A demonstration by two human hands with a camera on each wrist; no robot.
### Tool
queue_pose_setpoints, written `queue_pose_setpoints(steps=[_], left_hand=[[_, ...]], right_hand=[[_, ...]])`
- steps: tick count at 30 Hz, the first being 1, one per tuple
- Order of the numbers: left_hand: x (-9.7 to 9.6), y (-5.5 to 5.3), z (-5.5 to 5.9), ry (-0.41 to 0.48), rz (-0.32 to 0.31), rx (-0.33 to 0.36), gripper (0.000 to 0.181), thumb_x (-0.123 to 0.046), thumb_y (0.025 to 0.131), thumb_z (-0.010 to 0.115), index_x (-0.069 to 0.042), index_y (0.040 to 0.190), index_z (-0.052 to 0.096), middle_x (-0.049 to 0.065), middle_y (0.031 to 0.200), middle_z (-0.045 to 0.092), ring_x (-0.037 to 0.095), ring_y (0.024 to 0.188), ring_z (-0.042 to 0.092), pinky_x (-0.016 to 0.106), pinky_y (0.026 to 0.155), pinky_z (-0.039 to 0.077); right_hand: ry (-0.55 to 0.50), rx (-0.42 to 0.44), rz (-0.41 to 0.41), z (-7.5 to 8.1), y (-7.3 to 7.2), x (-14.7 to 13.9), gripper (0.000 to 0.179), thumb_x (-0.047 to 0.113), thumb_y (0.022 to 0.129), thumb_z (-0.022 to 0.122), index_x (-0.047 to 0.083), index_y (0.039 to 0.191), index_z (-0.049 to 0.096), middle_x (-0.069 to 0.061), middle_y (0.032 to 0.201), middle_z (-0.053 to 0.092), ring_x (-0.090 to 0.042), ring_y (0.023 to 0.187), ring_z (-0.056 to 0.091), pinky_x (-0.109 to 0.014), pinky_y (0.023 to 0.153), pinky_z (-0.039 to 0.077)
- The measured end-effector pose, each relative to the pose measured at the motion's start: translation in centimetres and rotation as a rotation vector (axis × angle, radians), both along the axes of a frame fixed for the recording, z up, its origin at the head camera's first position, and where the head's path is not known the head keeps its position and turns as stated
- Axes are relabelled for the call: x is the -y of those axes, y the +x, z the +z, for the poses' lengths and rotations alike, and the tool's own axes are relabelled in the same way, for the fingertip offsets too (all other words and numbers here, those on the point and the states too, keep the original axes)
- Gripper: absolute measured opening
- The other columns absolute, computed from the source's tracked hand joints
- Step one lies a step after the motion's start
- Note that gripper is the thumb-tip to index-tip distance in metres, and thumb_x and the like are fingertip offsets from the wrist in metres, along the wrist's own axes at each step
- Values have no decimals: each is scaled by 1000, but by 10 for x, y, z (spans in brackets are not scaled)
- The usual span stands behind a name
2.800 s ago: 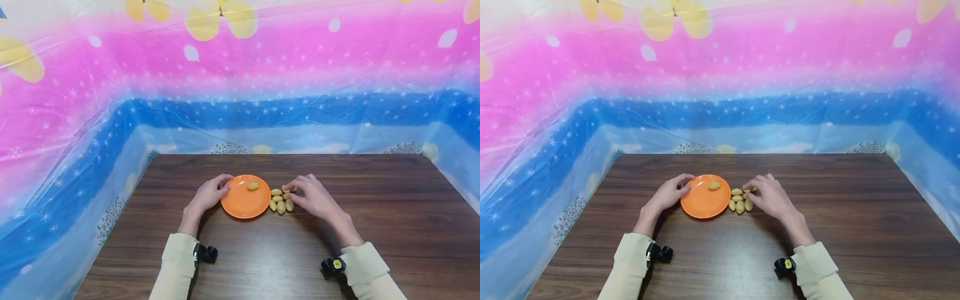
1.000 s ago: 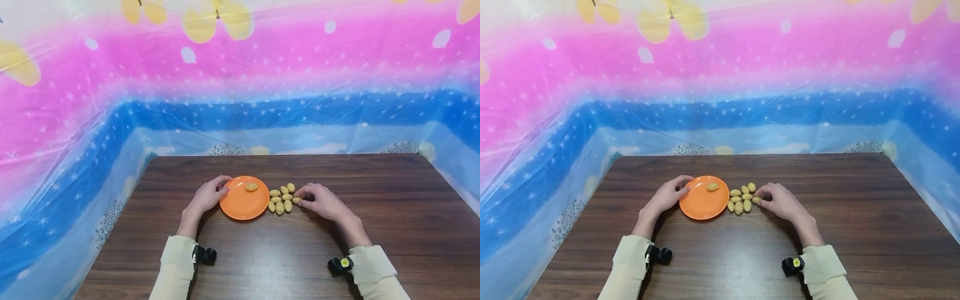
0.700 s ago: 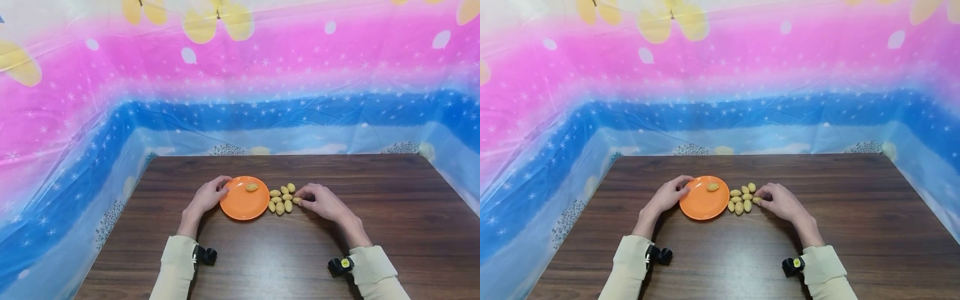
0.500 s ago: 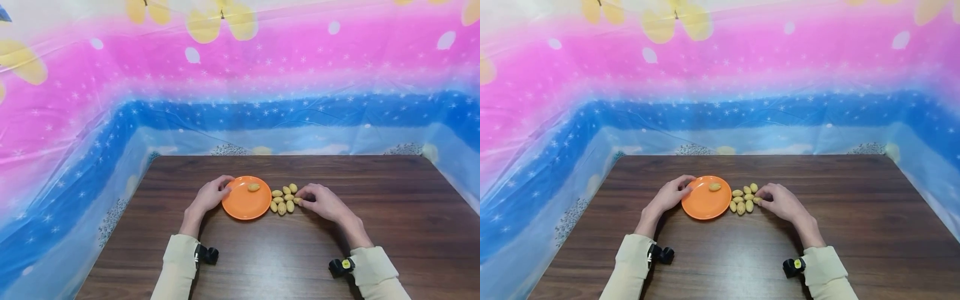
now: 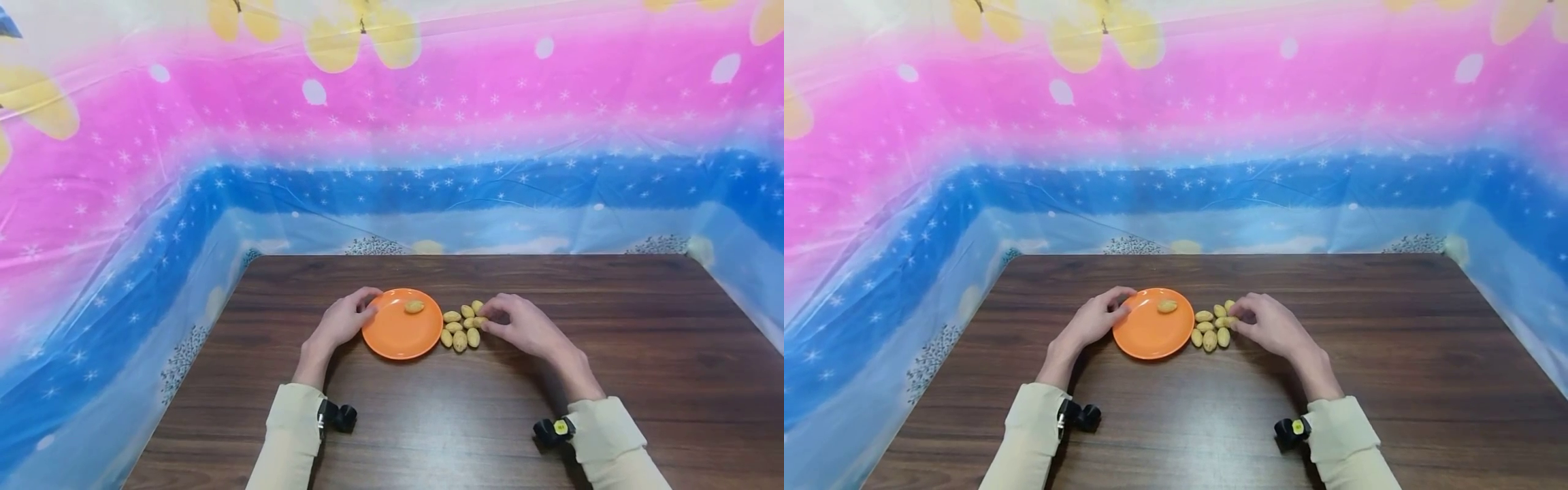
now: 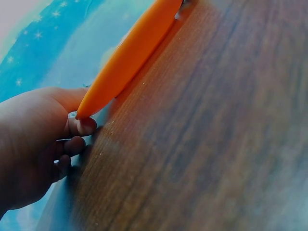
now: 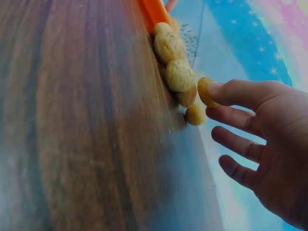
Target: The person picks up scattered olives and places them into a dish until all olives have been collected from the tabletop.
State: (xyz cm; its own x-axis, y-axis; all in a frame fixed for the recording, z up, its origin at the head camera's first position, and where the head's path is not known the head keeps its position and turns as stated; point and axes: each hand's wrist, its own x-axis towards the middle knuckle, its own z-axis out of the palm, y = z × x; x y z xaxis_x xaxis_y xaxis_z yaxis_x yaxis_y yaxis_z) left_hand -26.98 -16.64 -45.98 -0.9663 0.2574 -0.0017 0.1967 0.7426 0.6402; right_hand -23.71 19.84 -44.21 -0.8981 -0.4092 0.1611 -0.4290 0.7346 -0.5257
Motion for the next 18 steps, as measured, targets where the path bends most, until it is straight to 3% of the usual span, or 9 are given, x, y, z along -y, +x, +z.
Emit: queue_pose_setpoints(steps=[7, 18], left_hand=[[0, 0, 1, 2, 3, -2, 36, -32, 103, 58, -30, 139, 56, 5, 85, 54, 22, 74, 51, 34, 65, 38], [1, 0, 0, 2, 4, -7, 36, -31, 103, 58, -30, 139, 57, 5, 84, 54, 22, 72, 51, 34, 63, 38]], right_hand=[[23, -20, 25, 6, -1, 10, 19, 22, 95, 72, 16, 113, 74, 2, 108, 68, -22, 103, 63, -49, 91, 49], [47, -23, 74, 13, -9, 30, 18, 23, 95, 72, 19, 113, 74, 7, 103, 66, -15, 94, 59, -39, 80, 49]])
